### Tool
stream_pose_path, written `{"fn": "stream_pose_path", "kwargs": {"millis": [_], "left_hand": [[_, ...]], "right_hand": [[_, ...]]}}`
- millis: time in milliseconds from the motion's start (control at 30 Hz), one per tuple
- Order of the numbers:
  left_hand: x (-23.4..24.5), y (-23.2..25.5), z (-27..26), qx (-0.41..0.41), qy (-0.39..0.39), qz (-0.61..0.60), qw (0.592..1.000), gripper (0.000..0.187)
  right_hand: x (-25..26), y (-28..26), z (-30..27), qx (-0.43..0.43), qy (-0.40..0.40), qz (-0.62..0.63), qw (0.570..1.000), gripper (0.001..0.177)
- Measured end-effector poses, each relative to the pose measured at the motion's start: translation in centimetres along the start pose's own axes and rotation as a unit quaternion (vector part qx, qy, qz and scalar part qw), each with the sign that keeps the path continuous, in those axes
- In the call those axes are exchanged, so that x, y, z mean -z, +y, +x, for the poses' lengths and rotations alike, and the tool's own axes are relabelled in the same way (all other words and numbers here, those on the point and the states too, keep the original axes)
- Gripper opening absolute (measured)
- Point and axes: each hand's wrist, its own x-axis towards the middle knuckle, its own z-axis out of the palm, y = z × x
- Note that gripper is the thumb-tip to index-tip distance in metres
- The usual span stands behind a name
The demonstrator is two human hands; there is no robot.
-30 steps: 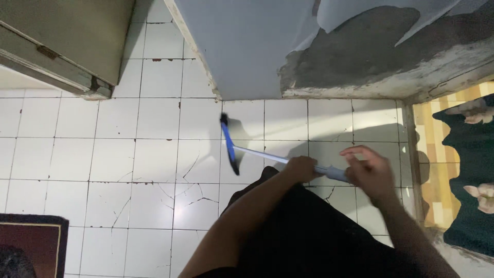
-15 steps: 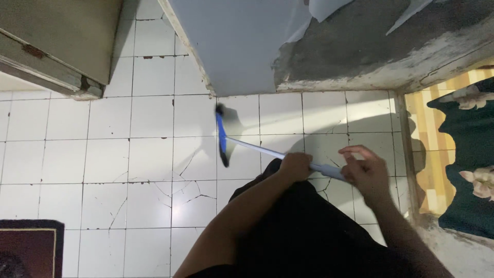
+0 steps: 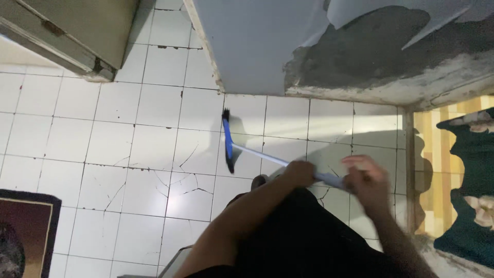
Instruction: The recorder is using a long-handled squeegee broom to sweep a tiled floor.
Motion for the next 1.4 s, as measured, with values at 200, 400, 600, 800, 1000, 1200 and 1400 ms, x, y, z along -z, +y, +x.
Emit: {"fn": "stream_pose_path", "kwargs": {"millis": [200, 400, 600, 800, 1000, 1200, 1400], "left_hand": [[-5.8, -7.5, 2.8, 0.021, 0.131, 0.078, 0.988, 0.042], [-2.8, -2.8, 2.3, -0.046, 0.034, 0.056, 0.997, 0.031], [-6.2, -6.0, 3.3, -0.034, 0.024, 0.044, 0.998, 0.036], [1.0, -4.1, -0.5, -0.039, 0.025, 0.151, 0.987, 0.032], [-0.7, -3.2, -1.0, -0.149, -0.009, 0.105, 0.983, 0.036], [-5.2, -9.1, 0.2, -0.007, -0.008, 0.114, 0.993, 0.029], [-1.1, -2.3, -3.4, -0.118, 0.043, -0.036, 0.991, 0.026]], "right_hand": [[-5.4, 2.5, 1.1, -0.014, -0.031, -0.138, 0.990, 0.025], [0.5, -1.2, 0.4, 0.037, -0.043, -0.110, 0.992, 0.021], [-4.2, 2.5, -0.4, 0.023, 0.023, -0.051, 0.998, 0.022], [-2.6, -1.5, -0.6, -0.045, -0.038, -0.059, 0.997, 0.021], [-1.8, 1.6, -1.5, 0.042, -0.003, -0.040, 0.998, 0.020], [-6.8, 4.3, -1.0, -0.015, -0.023, -0.048, 0.998, 0.022], [-1.0, 0.6, -2.5, 0.174, -0.042, -0.076, 0.981, 0.012]]}}
